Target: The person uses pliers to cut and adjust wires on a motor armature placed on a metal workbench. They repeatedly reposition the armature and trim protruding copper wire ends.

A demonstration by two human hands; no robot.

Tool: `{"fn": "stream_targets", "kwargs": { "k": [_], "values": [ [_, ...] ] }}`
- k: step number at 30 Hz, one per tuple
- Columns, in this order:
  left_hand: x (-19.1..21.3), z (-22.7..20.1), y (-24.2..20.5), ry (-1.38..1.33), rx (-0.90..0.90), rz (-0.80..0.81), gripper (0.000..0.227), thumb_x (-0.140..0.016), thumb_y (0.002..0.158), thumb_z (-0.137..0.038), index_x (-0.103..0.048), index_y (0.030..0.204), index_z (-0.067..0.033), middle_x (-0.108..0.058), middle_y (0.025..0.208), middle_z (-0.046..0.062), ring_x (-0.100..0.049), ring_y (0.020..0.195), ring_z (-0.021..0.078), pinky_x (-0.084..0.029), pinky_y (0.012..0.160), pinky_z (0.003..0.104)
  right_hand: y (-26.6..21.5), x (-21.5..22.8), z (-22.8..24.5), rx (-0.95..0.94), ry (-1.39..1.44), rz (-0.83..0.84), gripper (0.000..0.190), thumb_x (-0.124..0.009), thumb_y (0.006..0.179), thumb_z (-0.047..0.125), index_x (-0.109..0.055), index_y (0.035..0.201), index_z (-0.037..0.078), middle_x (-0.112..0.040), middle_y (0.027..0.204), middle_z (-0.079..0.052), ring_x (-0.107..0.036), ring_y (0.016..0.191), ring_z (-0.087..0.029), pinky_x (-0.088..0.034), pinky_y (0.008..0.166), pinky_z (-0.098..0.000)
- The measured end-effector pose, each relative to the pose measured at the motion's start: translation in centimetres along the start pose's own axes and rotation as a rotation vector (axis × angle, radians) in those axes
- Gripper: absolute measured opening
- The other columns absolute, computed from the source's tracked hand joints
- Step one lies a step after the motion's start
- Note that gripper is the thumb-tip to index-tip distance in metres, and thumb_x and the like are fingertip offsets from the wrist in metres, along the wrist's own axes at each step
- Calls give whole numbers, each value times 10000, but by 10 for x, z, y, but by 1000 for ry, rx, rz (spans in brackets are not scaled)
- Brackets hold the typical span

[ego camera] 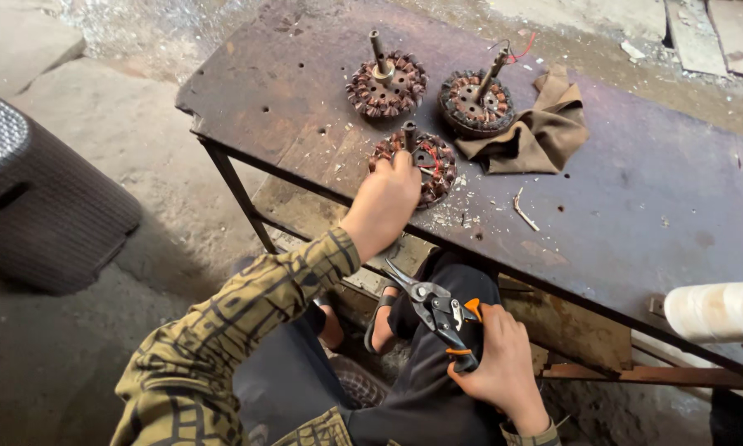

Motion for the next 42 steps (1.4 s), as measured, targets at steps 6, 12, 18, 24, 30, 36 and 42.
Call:
{"fn": "stream_targets", "kwargs": {
  "k": [6, 12, 18, 24, 30, 36, 42],
  "values": [
    [19, 30, -14, -124, -20, -454, 201, -670, 812, -232, -606, 885, -56, -543, 1214, 270, -620, 1101, 479, -535, 882, 537, -3, -7, -6, -29, 8, -18, 858, -820, 464, 253, -511, 1213, -30, -586, 1085, -200, -570, 1003, -402, -438, 830, -465],
    [-23, 51, 15, -449, -86, -122, 111, -666, 902, -91, -604, 958, -18, -656, 1040, 232, -682, 874, 387, -564, 734, 452, -5, -7, -9, 12, 14, -32, 856, -813, 489, 246, -496, 1236, -28, -571, 1104, -219, -556, 1020, -417, -438, 863, -473],
    [-39, 46, 35, -302, -183, -74, 59, -667, 837, -53, -631, 876, -28, -683, 811, 155, -707, 769, 329, -561, 651, 420, -3, -7, -9, -9, 7, -23, 886, -823, 461, 244, -484, 1234, -23, -561, 1077, -198, -554, 1003, -409, -432, 840, -464],
    [-46, 40, 42, -214, -226, -170, 71, -662, 763, -60, -659, 834, -50, -689, 746, 117, -715, 731, 307, -574, 680, 399, -5, -4, -5, 31, 10, -58, 897, -818, 469, 244, -474, 1249, -34, -555, 1107, -198, -546, 1023, -407, -426, 852, -464],
    [-45, 33, 46, -168, -156, -146, 74, -649, 804, -72, -651, 874, -49, -683, 717, 97, -711, 676, 274, -553, 608, 380, -6, -2, -3, -12, 13, -34, 867, -824, 473, 235, -493, 1233, -19, -557, 1101, -190, -541, 1010, -398, -421, 846, -462],
    [-15, 43, 35, -211, -115, -97, 99, -654, 930, -72, -674, 1027, -74, -655, 1040, 139, -624, 1042, 333, -495, 882, 464, -4, -2, -4, 8, 20, -46, 899, -838, 448, 244, -488, 1226, -39, -554, 1119, -210, -537, 1030, -419, -425, 867, -475],
    [2, 43, 45, -188, -101, -381, 87, -734, 812, -101, -721, 842, -181, -304, 1588, 99, -248, 1476, 431, -237, 1136, 737, -4, -2, -6, 62, 9, -21, 916, -852, 437, 262, -485, 1210, -67, -553, 1133, -242, -538, 1010, -447, -421, 854, -488]
  ]
}}
Point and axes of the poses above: each hand's wrist, its own y-axis towards the middle knuckle, its own x-axis out of the back of the hand, z = x × y, the point moved 4 cm from there along y, towards the middle knuckle
